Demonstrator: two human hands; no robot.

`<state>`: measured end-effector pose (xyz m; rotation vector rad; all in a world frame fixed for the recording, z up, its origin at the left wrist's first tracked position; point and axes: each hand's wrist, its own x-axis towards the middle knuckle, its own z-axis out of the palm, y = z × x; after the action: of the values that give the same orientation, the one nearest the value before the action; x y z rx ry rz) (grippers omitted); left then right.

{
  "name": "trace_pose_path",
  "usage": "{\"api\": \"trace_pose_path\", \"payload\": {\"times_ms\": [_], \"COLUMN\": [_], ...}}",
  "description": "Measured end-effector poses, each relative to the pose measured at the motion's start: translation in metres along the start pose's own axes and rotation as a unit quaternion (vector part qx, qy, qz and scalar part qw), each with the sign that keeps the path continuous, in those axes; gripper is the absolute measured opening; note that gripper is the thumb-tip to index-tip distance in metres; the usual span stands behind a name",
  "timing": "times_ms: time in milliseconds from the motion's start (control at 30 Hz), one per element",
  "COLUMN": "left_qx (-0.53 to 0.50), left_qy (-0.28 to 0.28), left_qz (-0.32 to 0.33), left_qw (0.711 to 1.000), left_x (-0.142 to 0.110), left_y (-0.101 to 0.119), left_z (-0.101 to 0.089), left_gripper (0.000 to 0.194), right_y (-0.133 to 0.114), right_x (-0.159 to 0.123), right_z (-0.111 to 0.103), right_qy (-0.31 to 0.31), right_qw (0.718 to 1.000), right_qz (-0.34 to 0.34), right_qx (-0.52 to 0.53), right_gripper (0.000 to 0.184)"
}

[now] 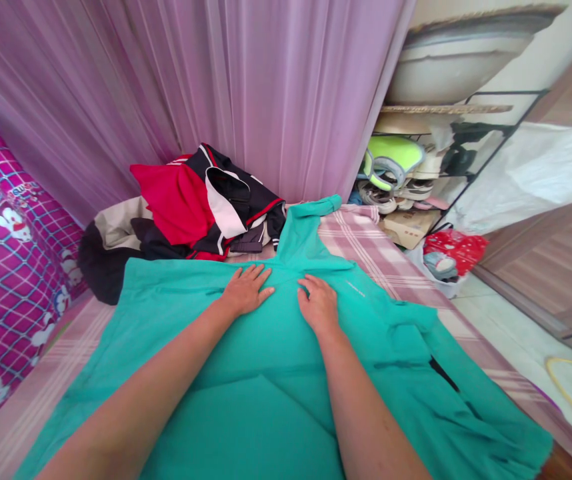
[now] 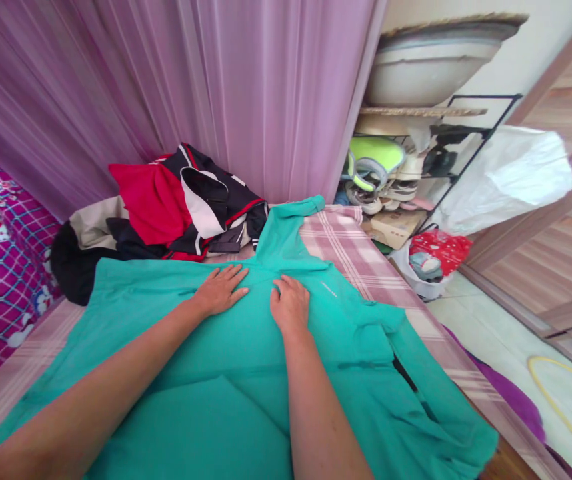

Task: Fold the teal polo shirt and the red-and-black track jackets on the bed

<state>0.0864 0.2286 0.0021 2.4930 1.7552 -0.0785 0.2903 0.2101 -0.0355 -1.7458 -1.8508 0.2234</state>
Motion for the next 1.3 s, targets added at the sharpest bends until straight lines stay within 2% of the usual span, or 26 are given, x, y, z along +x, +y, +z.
{"api": "trace_pose_path", "payload": {"times_ms": [200, 333, 467, 600, 667, 800, 867, 967, 1067, 1133, 1233, 1300], "left_qx": [0.060, 0.086, 0.075, 0.059, 0.060, 0.105, 0.109, 0.090, 0.069, 0.064, 0.087, 0.096], "left_qy": [0.070, 0.114, 0.105, 0.084, 0.098, 0.147, 0.129, 0.088, 0.051, 0.030, 0.063, 0.093], "left_qz": [-0.045, -0.085, -0.122, -0.118, -0.120, -0.200, -0.243, -0.265, -0.270, -0.279, -0.283, -0.251], "left_qw": [0.995, 0.986, 0.984, 0.988, 0.986, 0.963, 0.955, 0.956, 0.959, 0.958, 0.953, 0.959], "left_x": [-0.046, -0.063, -0.062, -0.063, -0.072, -0.102, -0.114, -0.117, -0.111, -0.108, -0.111, -0.115], "left_y": [-0.057, -0.089, -0.095, -0.095, -0.101, -0.132, -0.150, -0.169, -0.171, -0.162, -0.132, -0.104], "left_z": [-0.002, 0.001, 0.002, -0.002, -0.004, -0.002, 0.002, 0.003, -0.006, -0.016, -0.025, -0.021], "left_gripper": [0.061, 0.059, 0.062, 0.064, 0.064, 0.065, 0.066, 0.066, 0.067, 0.066, 0.065, 0.064], "right_y": [0.001, 0.002, 0.005, 0.006, 0.006, 0.006, 0.006, 0.007, 0.008, 0.008, 0.008, 0.007], "right_x": [0.001, 0.002, 0.003, 0.001, 0.000, 0.000, 0.000, 0.001, 0.001, 0.001, 0.001, 0.001], "right_z": [0.000, 0.000, 0.001, 0.003, 0.004, 0.005, 0.006, 0.006, 0.006, 0.006, 0.005, 0.004], "right_qy": [-0.009, -0.010, -0.022, 0.002, 0.011, 0.017, 0.014, 0.011, 0.010, 0.009, 0.007, 0.005], "right_qw": [1.000, 1.000, 1.000, 1.000, 1.000, 1.000, 1.000, 1.000, 1.000, 1.000, 1.000, 1.000], "right_qz": [0.000, 0.002, -0.009, -0.014, -0.019, -0.022, -0.022, -0.023, -0.023, -0.022, -0.021, -0.022], "right_qx": [0.000, -0.005, -0.009, -0.008, -0.007, -0.008, -0.009, -0.008, -0.006, -0.007, -0.012, -0.016], "right_gripper": [0.031, 0.031, 0.031, 0.030, 0.030, 0.030, 0.031, 0.031, 0.031, 0.031, 0.031, 0.031]}}
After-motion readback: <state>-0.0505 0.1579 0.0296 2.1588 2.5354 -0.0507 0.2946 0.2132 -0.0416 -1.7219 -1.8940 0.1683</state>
